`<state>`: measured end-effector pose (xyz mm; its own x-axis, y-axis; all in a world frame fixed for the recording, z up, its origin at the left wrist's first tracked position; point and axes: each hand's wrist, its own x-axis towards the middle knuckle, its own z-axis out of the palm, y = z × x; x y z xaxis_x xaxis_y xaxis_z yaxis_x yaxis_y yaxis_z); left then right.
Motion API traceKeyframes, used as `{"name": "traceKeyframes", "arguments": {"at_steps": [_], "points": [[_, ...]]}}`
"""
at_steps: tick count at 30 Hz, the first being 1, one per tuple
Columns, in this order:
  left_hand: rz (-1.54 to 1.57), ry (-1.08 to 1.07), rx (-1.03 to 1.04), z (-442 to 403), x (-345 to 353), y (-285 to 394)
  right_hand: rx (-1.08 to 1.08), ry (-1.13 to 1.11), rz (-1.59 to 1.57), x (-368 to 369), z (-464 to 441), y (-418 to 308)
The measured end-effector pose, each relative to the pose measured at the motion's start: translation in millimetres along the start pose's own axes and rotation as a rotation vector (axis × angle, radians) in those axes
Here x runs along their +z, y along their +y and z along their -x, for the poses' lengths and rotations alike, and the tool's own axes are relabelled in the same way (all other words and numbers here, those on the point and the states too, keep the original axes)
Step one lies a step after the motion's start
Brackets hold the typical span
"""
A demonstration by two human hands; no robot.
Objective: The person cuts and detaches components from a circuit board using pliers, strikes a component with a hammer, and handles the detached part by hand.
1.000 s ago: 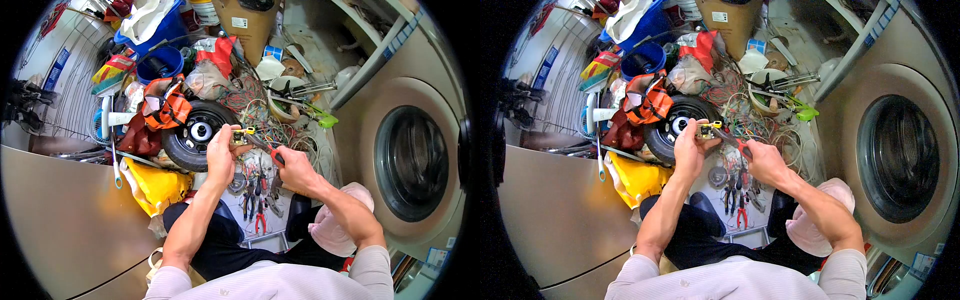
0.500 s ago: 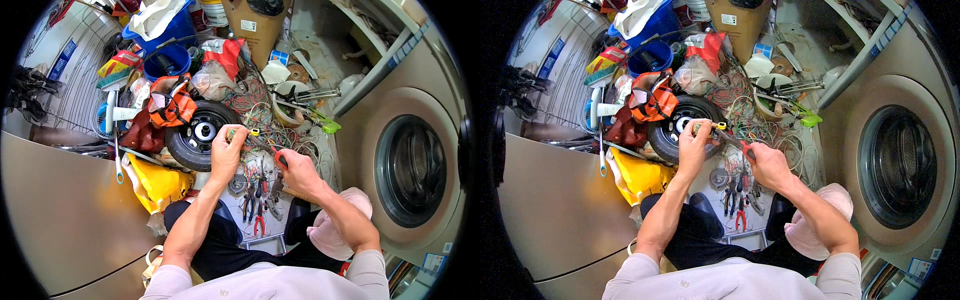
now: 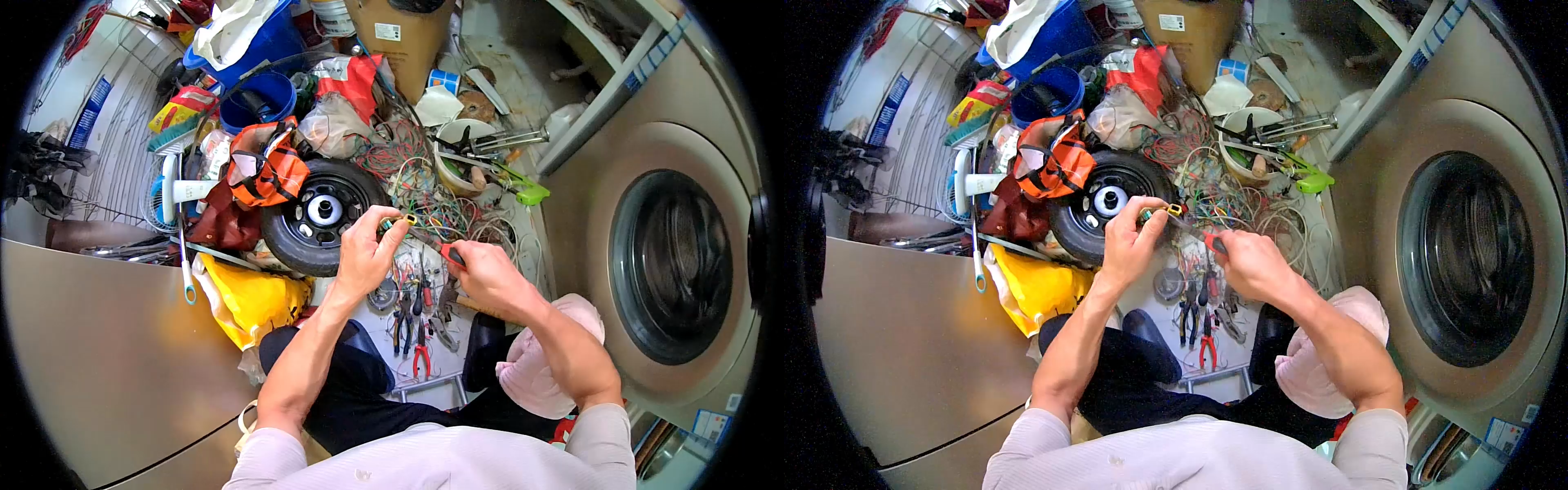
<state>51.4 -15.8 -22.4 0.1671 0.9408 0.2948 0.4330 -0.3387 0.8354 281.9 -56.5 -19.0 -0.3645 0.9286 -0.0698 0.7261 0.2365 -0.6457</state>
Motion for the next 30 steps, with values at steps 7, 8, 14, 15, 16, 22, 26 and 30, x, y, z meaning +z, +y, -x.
{"name": "traceKeyframes", "arguments": {"at_steps": [7, 8, 14, 15, 16, 22, 26, 30], "points": [[0.023, -0.031, 0.014, 0, -6, -3, 0.192, -0.121, -0.145, 7, 1, -1], [0.062, -0.087, -0.168, 1, -8, -1, 0.150, -0.071, -0.101, 14, 2, 4], [0.719, 0.036, -0.609, -5, -1, -6, -0.053, 0.145, -0.012, 27, 2, 9], [0.811, 0.033, -0.684, -2, -4, -6, -0.055, 0.141, -0.017, 32, 3, 9], [0.859, 0.093, -0.742, -2, -1, -7, -0.110, 0.180, 0.010, 34, 1, 11], [1.096, 0.010, -0.797, 0, -8, -14, -0.273, 0.281, 0.051, 30, -3, 7], [1.044, 0.013, -0.723, 0, -12, -9, -0.274, 0.265, 0.035, 26, -1, 11], [0.995, 0.072, -0.711, 2, -11, -5, -0.230, 0.272, 0.082, 22, 2, 3]]}}
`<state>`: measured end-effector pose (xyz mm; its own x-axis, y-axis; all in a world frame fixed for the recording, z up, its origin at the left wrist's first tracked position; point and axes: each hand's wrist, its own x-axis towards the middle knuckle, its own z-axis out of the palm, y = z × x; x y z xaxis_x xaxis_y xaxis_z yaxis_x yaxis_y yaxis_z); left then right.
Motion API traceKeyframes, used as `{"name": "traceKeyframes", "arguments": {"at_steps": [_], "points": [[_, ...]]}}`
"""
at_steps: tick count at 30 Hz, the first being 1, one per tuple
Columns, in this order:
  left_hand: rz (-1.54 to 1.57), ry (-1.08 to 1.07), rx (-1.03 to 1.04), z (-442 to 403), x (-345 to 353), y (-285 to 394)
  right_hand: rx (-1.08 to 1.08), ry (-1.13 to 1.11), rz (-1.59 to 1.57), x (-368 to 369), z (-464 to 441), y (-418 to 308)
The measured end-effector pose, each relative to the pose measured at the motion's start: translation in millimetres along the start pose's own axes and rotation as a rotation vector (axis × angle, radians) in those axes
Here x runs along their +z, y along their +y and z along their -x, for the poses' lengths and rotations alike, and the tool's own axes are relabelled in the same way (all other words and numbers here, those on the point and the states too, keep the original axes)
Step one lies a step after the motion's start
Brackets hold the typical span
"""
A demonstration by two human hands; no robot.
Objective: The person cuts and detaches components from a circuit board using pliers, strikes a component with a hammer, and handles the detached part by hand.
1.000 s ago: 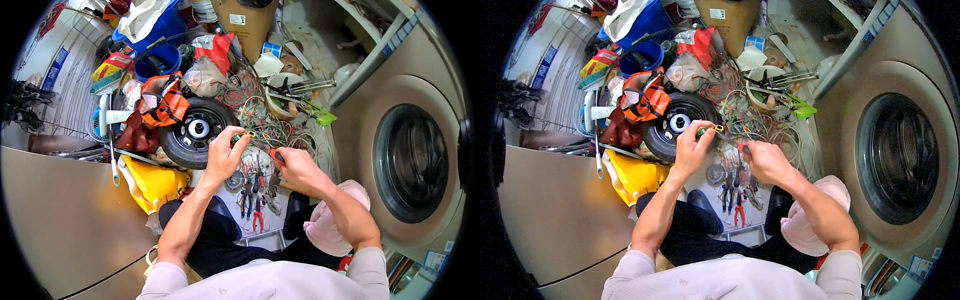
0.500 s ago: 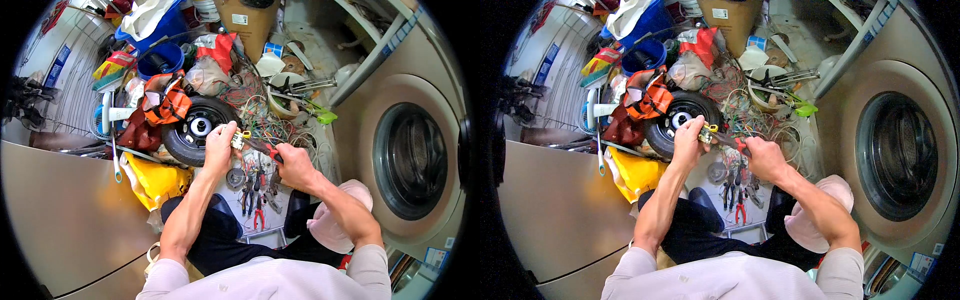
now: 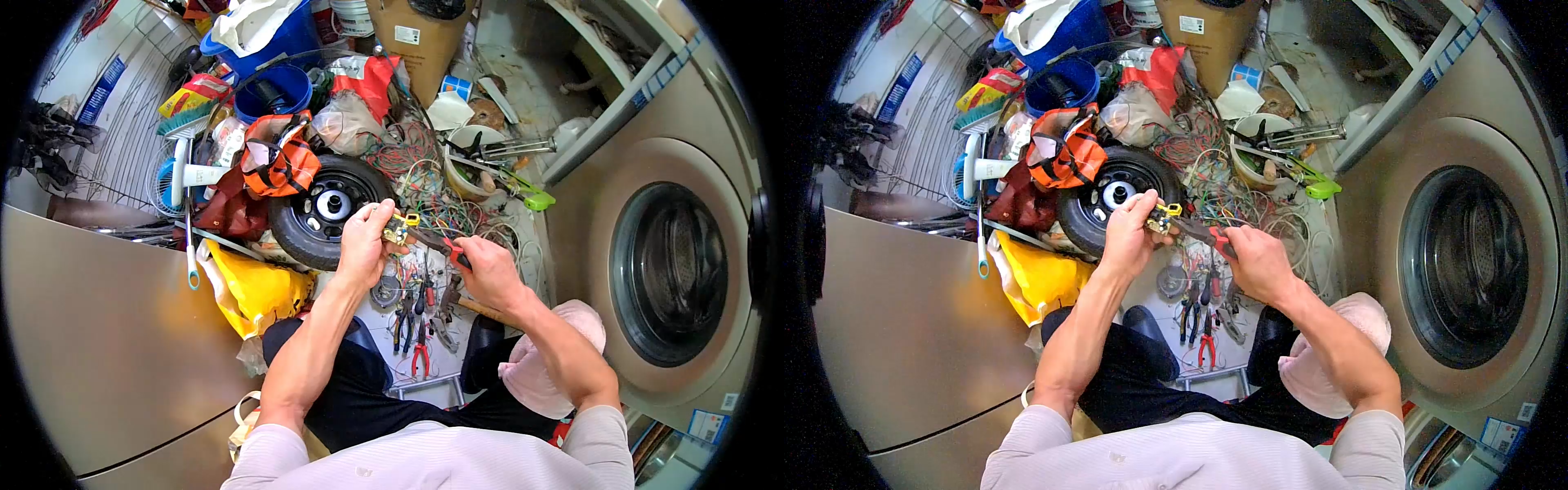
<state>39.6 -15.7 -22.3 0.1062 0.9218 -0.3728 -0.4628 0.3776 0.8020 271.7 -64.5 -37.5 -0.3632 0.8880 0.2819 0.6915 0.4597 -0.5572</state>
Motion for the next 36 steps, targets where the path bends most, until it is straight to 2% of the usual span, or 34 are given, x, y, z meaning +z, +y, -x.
{"name": "traceKeyframes", "arguments": {"at_steps": [4, 6, 7, 10, 11, 14, 16, 18, 20, 27, 29, 31, 33, 34, 36], "points": [[-0.134, 0.015, 0.118, 2, -2, 0, 0.036, -0.126, -0.022, -1, 1, -1], [-0.320, 0.043, 0.242, 4, 1, 2, 0.059, -0.177, -0.068, -4, -2, -2], [-0.319, 0.047, 0.245, 3, 0, 1, 0.128, -0.247, -0.083, -10, -5, -6], [-0.645, 0.092, 0.471, 0, -2, -4, 0.252, -0.402, -0.112, -19, -8, -10], [-0.648, 0.092, 0.472, -1, -2, -5, 0.303, -0.488, -0.125, -21, -9, -10], [-0.565, 0.103, 0.465, 1, 3, -3, 0.359, -0.527, -0.252, -27, -11, -16], [-0.719, 0.108, 0.562, 8, 10, 2, 0.376, -0.526, -0.309, -27, -10, -11], [-0.717, 0.090, 0.543, 7, 10, 0, 0.389, -0.524, -0.364, -30, -13, -9], [-0.716, 0.073, 0.528, 6, 10, 0, 0.493, -0.613, -0.418, -37, -17, -12], [-0.799, 0.042, 0.515, 12, 15, -4, 0.576, -0.549, -0.391, -37, -16, -13], [-0.805, 0.006, 0.688, 10, 15, -6, 0.510, -0.502, -0.269, -40, -17, -18], [-0.865, 0.010, 0.673, 11, 15, -9, 0.522, -0.475, -0.256, -37, -15, -20], [-0.924, 0.042, 0.865, 9, 16, -15, 0.531, -0.444, -0.248, -31, -13, -22], [-0.926, 0.038, 0.866, 8, 15, -17, 0.521, -0.423, -0.204, -27, -12, -22], [-1.014, -0.001, 1.007, 7, 16, -20, 0.517, -0.394, -0.159, -27, -12, -22]]}}
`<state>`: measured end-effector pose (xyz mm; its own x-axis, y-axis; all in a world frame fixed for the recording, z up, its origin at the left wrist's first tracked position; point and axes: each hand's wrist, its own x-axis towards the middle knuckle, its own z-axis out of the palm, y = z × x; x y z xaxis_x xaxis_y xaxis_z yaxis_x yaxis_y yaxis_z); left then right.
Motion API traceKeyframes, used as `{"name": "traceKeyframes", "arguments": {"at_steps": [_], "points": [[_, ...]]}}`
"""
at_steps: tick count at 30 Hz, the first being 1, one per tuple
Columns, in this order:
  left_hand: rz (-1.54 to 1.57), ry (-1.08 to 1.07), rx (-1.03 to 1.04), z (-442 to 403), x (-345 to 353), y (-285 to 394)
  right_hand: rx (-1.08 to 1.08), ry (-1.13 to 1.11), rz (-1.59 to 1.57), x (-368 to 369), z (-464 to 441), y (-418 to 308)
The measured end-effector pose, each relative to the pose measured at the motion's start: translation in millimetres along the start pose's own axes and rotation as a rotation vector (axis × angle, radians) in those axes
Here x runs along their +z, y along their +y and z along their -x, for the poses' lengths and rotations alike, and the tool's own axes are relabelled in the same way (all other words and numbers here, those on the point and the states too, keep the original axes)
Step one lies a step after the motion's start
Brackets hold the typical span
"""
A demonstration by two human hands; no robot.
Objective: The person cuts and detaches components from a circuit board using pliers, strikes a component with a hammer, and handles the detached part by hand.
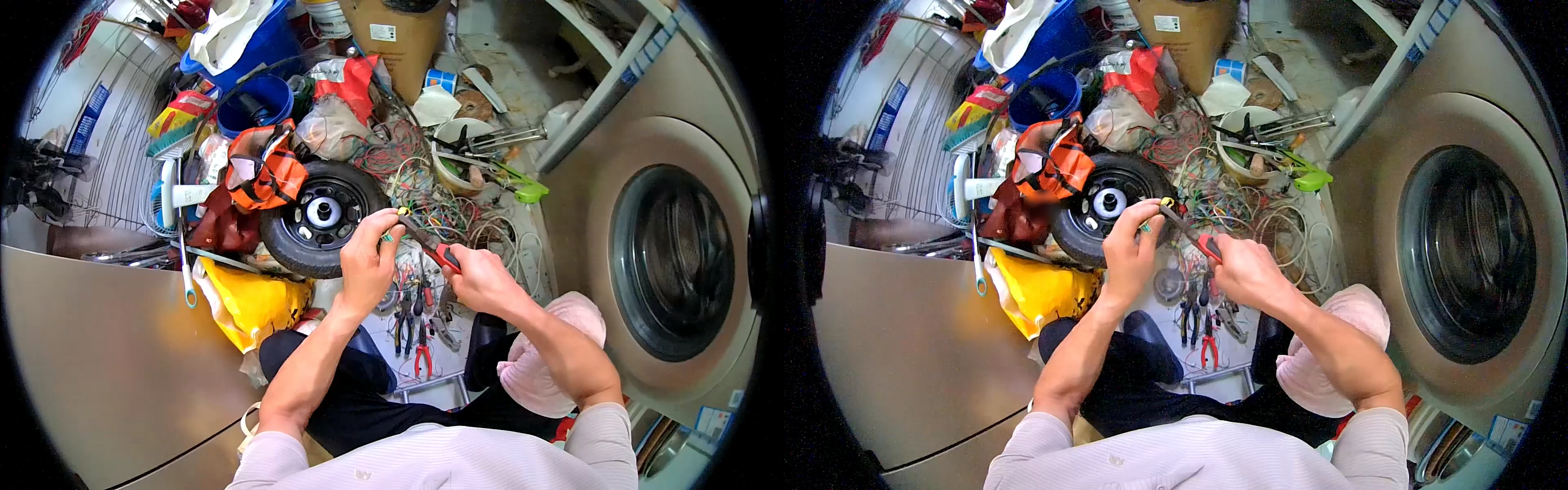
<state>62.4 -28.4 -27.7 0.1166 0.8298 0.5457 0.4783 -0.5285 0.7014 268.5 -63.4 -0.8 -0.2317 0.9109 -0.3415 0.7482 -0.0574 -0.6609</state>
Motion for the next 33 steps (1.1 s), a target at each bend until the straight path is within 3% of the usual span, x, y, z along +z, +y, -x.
{"name": "traceKeyframes", "arguments": {"at_steps": [3, 8, 15, 19, 20, 22, 23, 24, 25, 26, 30, 33], "points": [[-0.064, 0.024, 0.036, 2, 9, 5, 0.011, -0.007, -0.003, 4, -2, 1], [-0.114, 0.026, 0.066, 5, 20, 0, -0.155, 0.214, 0.106, 22, -13, 19], [-0.114, 0.095, -0.032, -1, 17, 9, -0.270, 0.356, 0.189, 24, -22, 13], [0.023, 0.122, -0.210, -3, 9, 16, -0.288, 0.388, 0.189, 27, -26, 13], [0.147, 0.099, -0.392, -5, 5, 16, -0.311, 0.388, 0.101, 34, -28, 18], [0.268, 0.061, -0.548, -12, -2, 21, -0.338, 0.384, 0.015, 29, -28, 10], [0.266, 0.066, -0.548, -13, -1, 17, -0.187, 0.190, -0.166, 24, -26, 5], [0.605, 0.139, -0.613, -10, 1, 10, -0.031, -0.008, -0.345, 20, -24, -1], [0.951, 0.218, -0.660, -9, 3, 4, -0.037, -0.010, -0.339, 21, -24, -3], [1.067, 0.205, -0.681, -8, 1, -3, -0.049, -0.022, -0.417, 21, -24, -4], [1.166, 0.159, -0.731, -4, -7, -9, -0.020, -0.114, -0.509, 22, -27, -4], [1.031, 0.167, -0.755, -5, -6, -6, -0.059, -0.095, -0.406, 17, -25, -9]]}}
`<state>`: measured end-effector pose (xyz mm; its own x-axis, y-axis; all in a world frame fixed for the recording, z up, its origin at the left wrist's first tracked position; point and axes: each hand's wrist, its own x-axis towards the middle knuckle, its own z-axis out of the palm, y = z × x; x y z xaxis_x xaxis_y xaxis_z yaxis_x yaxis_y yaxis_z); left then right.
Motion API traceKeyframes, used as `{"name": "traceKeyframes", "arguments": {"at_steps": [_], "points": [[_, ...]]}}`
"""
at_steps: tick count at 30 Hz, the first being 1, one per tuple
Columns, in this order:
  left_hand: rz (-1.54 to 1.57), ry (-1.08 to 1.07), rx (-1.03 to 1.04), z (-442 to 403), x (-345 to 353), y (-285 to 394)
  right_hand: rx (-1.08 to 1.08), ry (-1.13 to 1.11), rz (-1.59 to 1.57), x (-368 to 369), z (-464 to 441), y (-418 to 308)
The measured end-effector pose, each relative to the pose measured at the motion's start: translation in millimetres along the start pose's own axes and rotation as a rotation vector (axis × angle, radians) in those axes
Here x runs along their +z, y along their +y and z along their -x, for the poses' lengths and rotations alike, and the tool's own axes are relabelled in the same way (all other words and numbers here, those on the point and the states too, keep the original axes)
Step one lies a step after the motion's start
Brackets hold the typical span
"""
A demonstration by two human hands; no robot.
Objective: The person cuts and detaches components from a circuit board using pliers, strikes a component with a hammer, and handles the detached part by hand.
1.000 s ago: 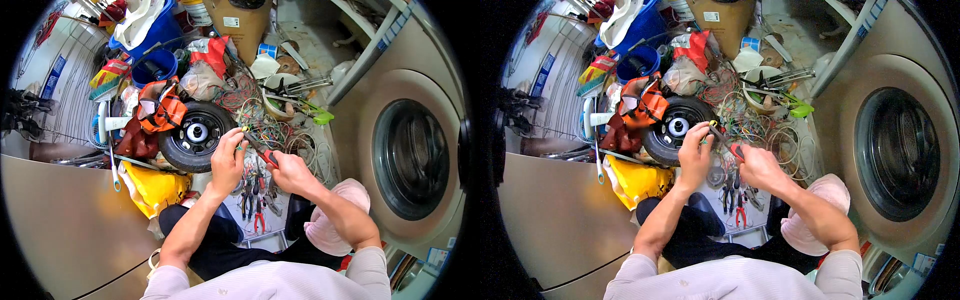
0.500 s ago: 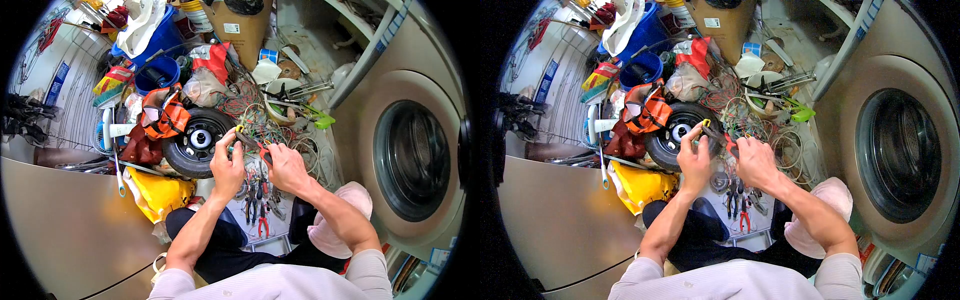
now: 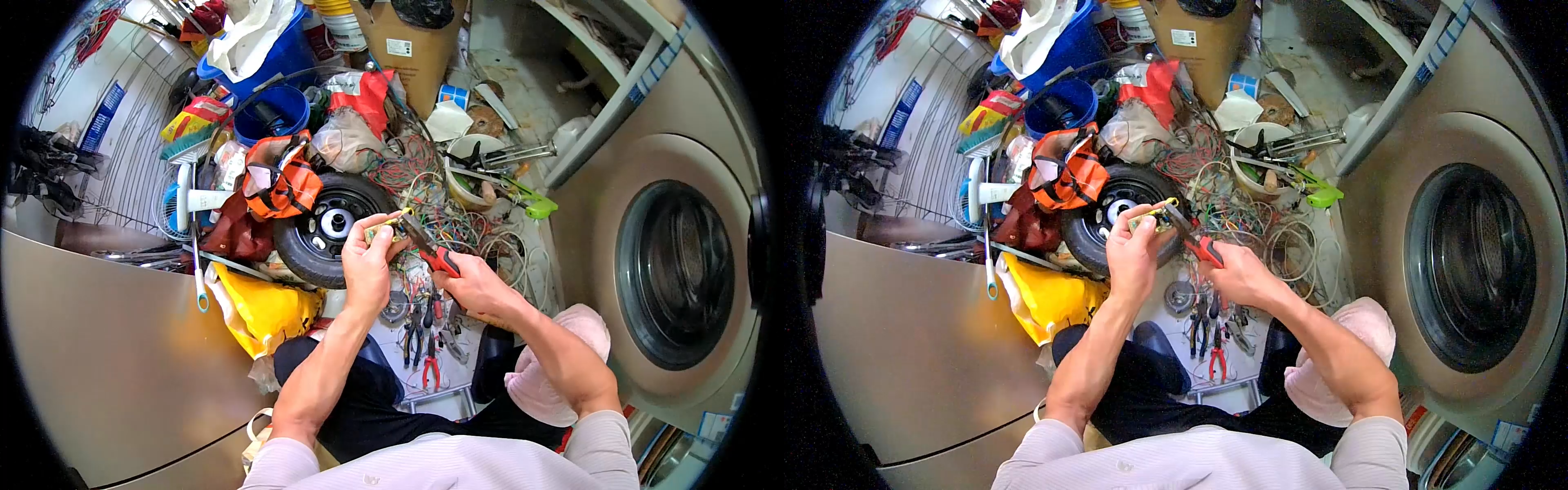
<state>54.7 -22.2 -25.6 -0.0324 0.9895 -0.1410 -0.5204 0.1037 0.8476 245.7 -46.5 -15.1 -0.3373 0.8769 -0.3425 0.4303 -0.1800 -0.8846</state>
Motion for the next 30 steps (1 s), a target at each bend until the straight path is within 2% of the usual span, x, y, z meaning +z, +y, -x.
{"name": "traceKeyframes", "arguments": {"at_steps": [2, 4, 5, 7, 8, 10, 11, 14, 21, 24, 26, 28, 30], "points": [[-0.144, 0.040, 0.059, 4, 9, 5, -0.053, 0.024, 0.083, 1, 2, 0], [-0.155, 0.038, 0.076, 5, 10, 3, -0.081, 0.097, 0.330, 1, 0, 5], [-0.168, 0.034, 0.093, 5, 10, 2, -0.080, 0.098, 0.330, 1, 0, 9], [-0.220, 0.029, 0.092, 7, 10, 4, -0.318, 0.315, 0.595, 0, 1, 17], [-0.273, 0.024, 0.091, 7, 11, 4, -0.318, 0.316, 0.596, -2, 1, 19], [-0.311, 0.014, 0.093, 8, 9, 2, -0.362, 0.450, 0.846, -6, -1, 24], [-0.347, 0.006, 0.097, 8, 8, 1, -0.399, 0.491, 0.870, -6, -3, 28], [-0.329, 0.010, 0.097, 8, 11, 0, -0.352, 0.455, 0.914, -4, -1, 26], [-0.243, 0.026, 0.149, 7, 14, -1, -0.400, 0.430, 0.644, 4, -9, 35], [-0.208, 0.059, 0.169, 3, 13, 3, -0.326, 0.349, 0.527, 5, -9, 26], [-0.179, 0.143, 0.079, -1, 10, 6, -0.250, 0.231, 0.424, 6, -3, 21], [-0.179, 0.117, 0.098, -7, 5, 11, -0.194, 0.190, 0.352, 9, 1, 15], [-0.140, 0.083, 0.009, -11, 0, 12, -0.140, 0.146, 0.281, 11, 4, 10]]}}
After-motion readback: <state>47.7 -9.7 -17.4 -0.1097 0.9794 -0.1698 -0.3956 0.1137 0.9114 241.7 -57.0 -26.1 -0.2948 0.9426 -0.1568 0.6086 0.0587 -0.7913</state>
